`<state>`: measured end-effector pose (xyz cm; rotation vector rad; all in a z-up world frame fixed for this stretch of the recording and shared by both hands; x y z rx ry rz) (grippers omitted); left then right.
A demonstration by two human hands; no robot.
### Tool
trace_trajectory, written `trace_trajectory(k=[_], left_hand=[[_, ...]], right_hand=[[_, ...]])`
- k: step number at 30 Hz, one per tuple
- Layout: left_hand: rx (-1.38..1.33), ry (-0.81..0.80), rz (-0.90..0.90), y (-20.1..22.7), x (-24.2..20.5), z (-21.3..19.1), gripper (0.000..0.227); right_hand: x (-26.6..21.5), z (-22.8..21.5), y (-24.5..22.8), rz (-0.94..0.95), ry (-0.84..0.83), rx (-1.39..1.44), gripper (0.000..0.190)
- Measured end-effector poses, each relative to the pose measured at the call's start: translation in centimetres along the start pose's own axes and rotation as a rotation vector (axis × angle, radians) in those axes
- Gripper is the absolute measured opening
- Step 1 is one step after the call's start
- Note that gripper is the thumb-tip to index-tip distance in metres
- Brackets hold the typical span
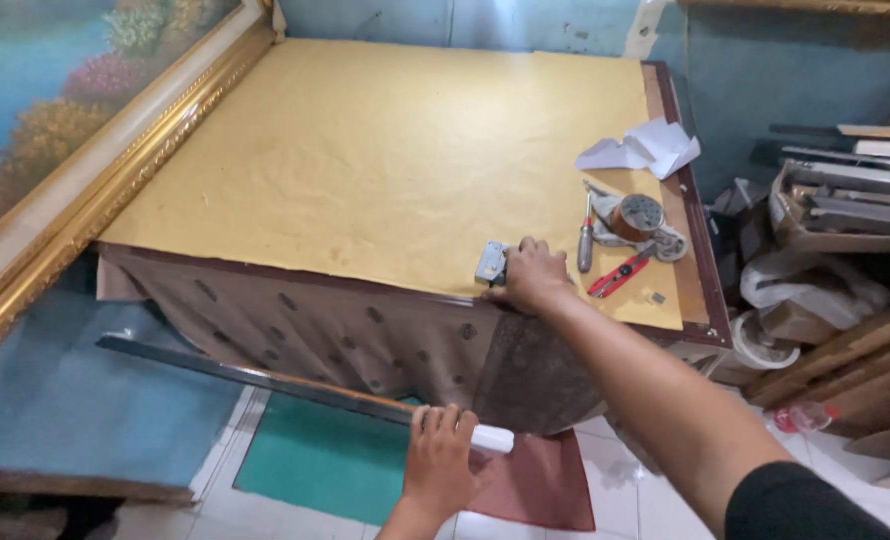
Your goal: Folding paper into protective corners and stapling them onto the edges of a picture frame for protection.
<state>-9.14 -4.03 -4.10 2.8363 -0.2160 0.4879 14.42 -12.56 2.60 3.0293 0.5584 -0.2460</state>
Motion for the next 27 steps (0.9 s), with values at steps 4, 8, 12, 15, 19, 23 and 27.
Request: trace_trajectory(k=[4,8,12,15,19,23,27], left_hand=[[-0.039,-0.042,-0.019,-0.1,-0.9,-0.3,0.048],[-0.052,0.054,0.005,0.1,-2.1,0.1,0.047],[-0.128,0.151,-0.027,0.2,-3.4,0.3,0.052],[-0.032,0.236,-0.023,0.1,-5.1,1.1,0.048],[-0.032,0.261,-0.053,1.0,-7.2,0.6,0.045],[-0.006,0.212,-0.051,0.4,-10.3,1.8,0.05],[0.028,0.194,-0.067,0.5,-12.6,1.9,0.052]], right_hand=[[-0.8,-3.5,-1.4,0.023,-0.14,0.0,0.044],[-3.7,-5.0,-2.0,-0.14,-0.296,0.209,0.048],[-8.7,-4.4,-2.0,-0.407,-0.432,0.535,0.035],[-9.8,2.2,-1.2,-0.378,-0.699,0.683,0.027],[-12.6,8.2,-0.3,-0.273,-0.941,0.82,0.026],[-13.5,13.1,-0.1,-0.004,-1.173,1.007,0.035],[-15.7,11.4,-2.1,0.135,-1.332,1.08,0.033]])
Point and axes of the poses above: each hand's wrist, its own x-axis towards the middle knuckle, its own z-axis out of the palm, y = z × x, the point moved 2 cm from there along x, towards the middle knuckle, and after that the axes turned 1 degree about x, right-handed, at the moved point
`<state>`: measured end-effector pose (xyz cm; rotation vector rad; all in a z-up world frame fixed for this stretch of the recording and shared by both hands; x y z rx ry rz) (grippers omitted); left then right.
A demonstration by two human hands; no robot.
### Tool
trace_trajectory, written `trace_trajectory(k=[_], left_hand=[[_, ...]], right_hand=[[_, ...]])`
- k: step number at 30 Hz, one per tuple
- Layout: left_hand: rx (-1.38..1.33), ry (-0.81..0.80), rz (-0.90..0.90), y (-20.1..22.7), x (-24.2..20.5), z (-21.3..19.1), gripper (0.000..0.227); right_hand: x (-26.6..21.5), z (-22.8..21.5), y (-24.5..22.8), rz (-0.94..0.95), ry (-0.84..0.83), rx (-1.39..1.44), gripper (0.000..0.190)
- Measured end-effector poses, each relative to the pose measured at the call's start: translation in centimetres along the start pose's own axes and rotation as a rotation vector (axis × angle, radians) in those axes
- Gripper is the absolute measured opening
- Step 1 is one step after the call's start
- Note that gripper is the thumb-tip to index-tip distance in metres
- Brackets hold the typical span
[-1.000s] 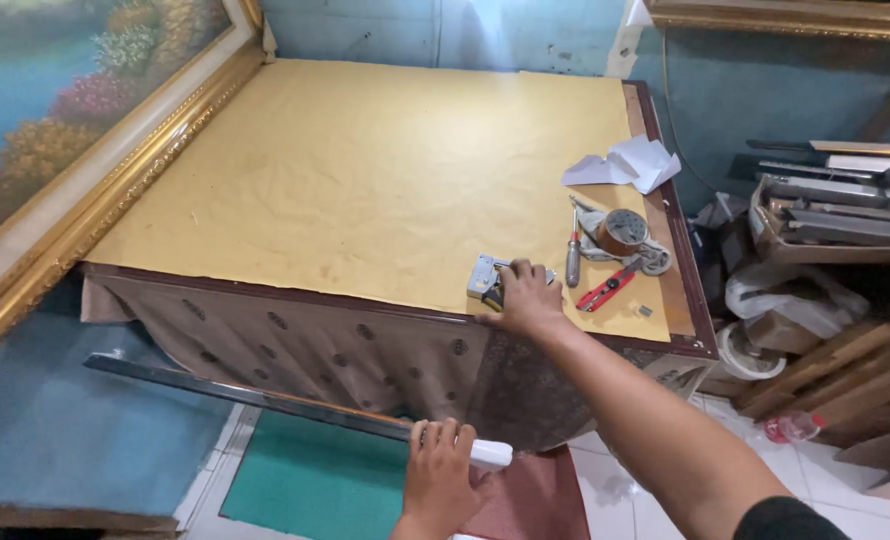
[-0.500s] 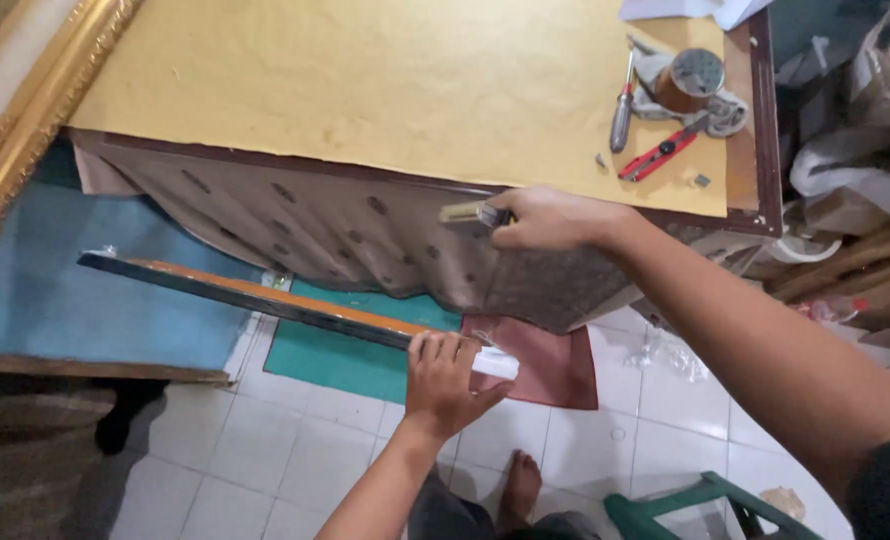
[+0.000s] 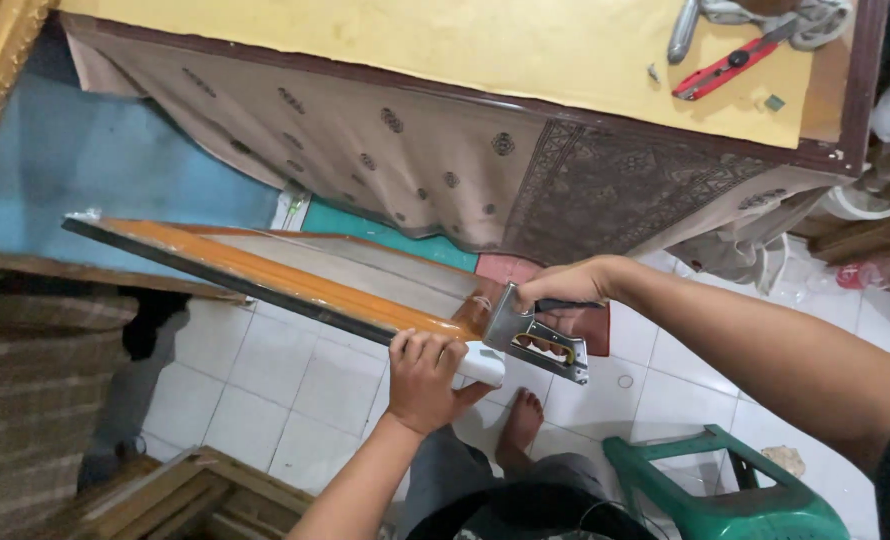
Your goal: Folding paper into protective corners and stapling them onto the edges of a picture frame for protection.
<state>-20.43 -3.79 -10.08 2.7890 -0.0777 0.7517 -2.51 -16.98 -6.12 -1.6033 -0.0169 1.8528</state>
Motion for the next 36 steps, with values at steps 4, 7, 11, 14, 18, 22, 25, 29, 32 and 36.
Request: trace_trajectory(k=[4,7,11,14,18,22,25,29,32,36], left_hand=[[-0.009,-0.022,-0.037,0.1,-1.5,-0.1,0.052],[0.024,-0.007,-0.026,0.1,-2.2,-0.1,0.053],[0.019,0.009,-0.015,0.3,-2.6,-0.5,0.05],[0.019,0.002,-0.014,0.2,-2.9,-0.4,0.05],[0.014,-0.011,-0.027,0.5,-2.8,-0.7,0.051],[0.047,-0.026,-0.009,0.2,-3.4,-1.1,0.052],[0.042,-0.01,-0.008,0.4,-3.7,-1.5,0.055],[-0.059,0.018,-0.044,0.7,-3.5,-2.4,0.061],[-0.137,0.073,-0.044,0.3,-3.5,-2.1,0.067],[-0.153,0.076,-0.052,0.2,-3.8,-1.8,0.071]], right_hand=[[0.0,1.6,0.0,0.018,-0.09,-0.297,0.04],[1.3,1.3,0.7,0.008,-0.133,-0.25,0.038],[5.1,0.5,2.6,-0.076,-0.124,-0.475,0.043],[3.9,1.7,2.5,-0.12,-0.084,-0.49,0.045],[2.4,2.4,1.3,-0.126,-0.091,-0.568,0.043],[1.9,1.4,0.3,-0.168,-0.096,-0.461,0.03],[1.1,1.7,-1.0,-0.242,-0.019,-0.545,0.032],[1.3,3.5,-1.8,-0.229,-0.149,-0.52,0.043],[2.6,3.8,-2.2,-0.206,-0.241,-0.559,0.043],[5.5,3.6,-2.0,-0.184,-0.279,-0.644,0.038]])
Point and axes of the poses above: each hand's wrist, its own x-axis towards the middle knuckle, its own z-axis out of the palm, y = z × x, the point moved 2 cm from there along x, towards the middle knuckle, and after that the axes turned 1 degree about x, right-handed, at the moved point
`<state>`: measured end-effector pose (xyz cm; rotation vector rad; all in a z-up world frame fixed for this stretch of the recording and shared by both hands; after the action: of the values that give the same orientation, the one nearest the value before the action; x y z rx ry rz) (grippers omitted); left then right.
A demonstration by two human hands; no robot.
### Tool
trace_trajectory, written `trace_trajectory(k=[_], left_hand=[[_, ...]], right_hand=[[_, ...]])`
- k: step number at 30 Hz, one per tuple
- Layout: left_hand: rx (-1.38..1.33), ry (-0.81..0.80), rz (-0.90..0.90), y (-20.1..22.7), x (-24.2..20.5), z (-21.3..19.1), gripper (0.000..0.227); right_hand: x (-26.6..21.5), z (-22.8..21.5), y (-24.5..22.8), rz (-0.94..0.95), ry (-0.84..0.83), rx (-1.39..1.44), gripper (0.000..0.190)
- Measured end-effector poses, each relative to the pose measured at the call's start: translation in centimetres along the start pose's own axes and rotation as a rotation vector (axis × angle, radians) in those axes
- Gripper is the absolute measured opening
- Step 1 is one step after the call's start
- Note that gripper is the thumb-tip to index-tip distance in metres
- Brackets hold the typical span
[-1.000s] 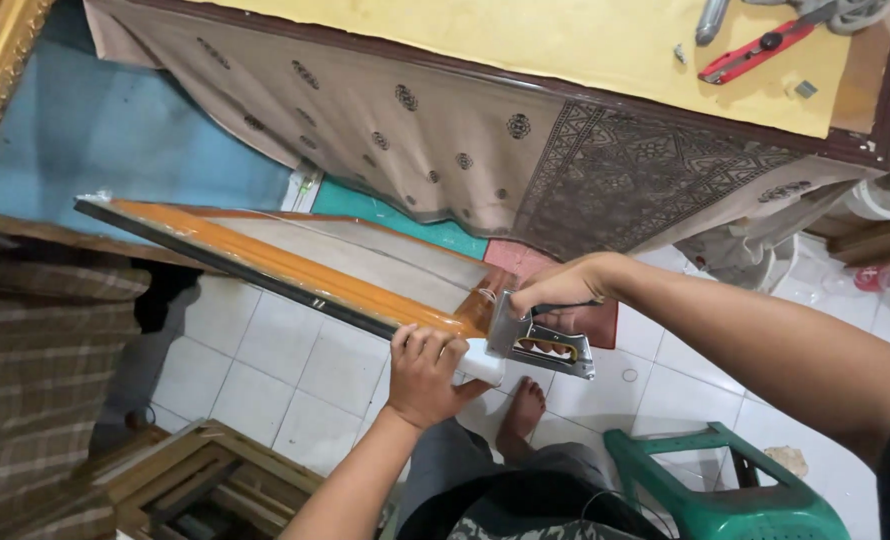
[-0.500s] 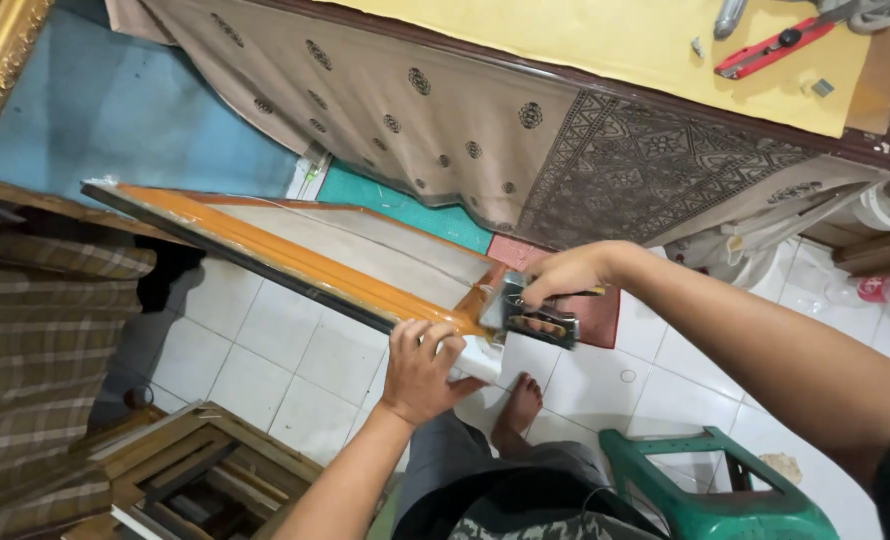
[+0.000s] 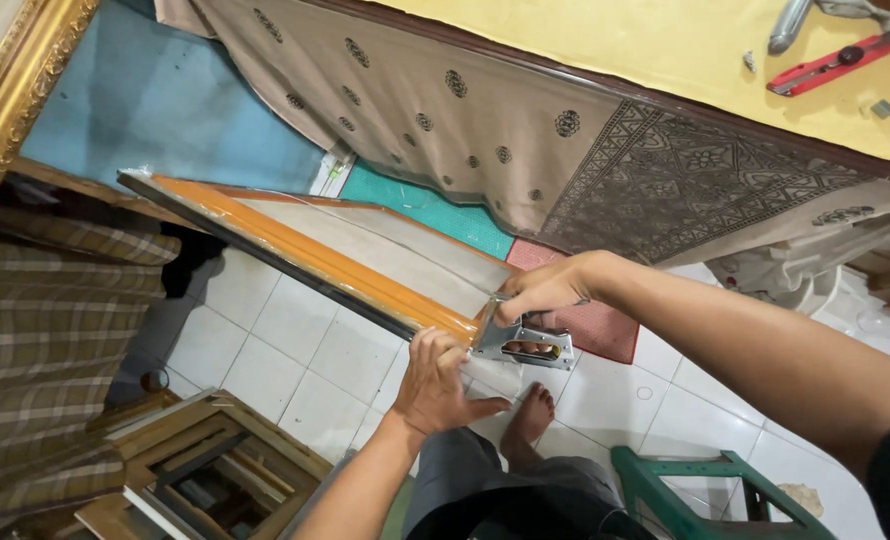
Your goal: Folding paper into protective corners and stapling them onto the edges of a picture frame for protection.
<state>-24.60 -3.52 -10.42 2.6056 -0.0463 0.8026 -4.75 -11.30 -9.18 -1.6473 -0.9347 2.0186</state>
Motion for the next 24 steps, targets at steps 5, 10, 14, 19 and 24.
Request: trace_trajectory(k=[5,10,14,19,24], left_hand=[[-0.013,-0.006,-0.004,-0.2,-0.6,0.5,0.064],[-0.009,-0.02,-0.002,-0.6,-0.9,0.6,0.067],[-0.032,-0.022,0.041,-0.7,0.4,0.2,0.07],[-0.082,0.008,0.062,-1.0,2.9,0.7,0.074],[-0.094,-0.088,0.126,-1.0,8.9,0.9,0.064]], right_hand=[[-0.7,0.5,-0.9,-0.007,0.083,-0.061,0.041],[2.8,0.3,3.0,-0.07,0.082,0.188,0.032],[-1.7,-0.4,0.0,-0.082,0.19,0.125,0.033],[-6.0,-2.7,-1.0,-0.082,0.414,0.069,0.029],[-10.5,-4.4,-3.9,-0.119,0.697,-0.187,0.03]])
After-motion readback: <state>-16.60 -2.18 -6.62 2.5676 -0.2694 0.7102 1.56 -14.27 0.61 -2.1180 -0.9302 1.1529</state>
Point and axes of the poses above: each hand's wrist, its own x-axis towards the middle knuckle, its own z-axis out of the palm, y = z × x, the point moved 2 cm from there along x, towards the middle knuckle, and after that the axes turned 1 degree about x, right-handed, at the moved point
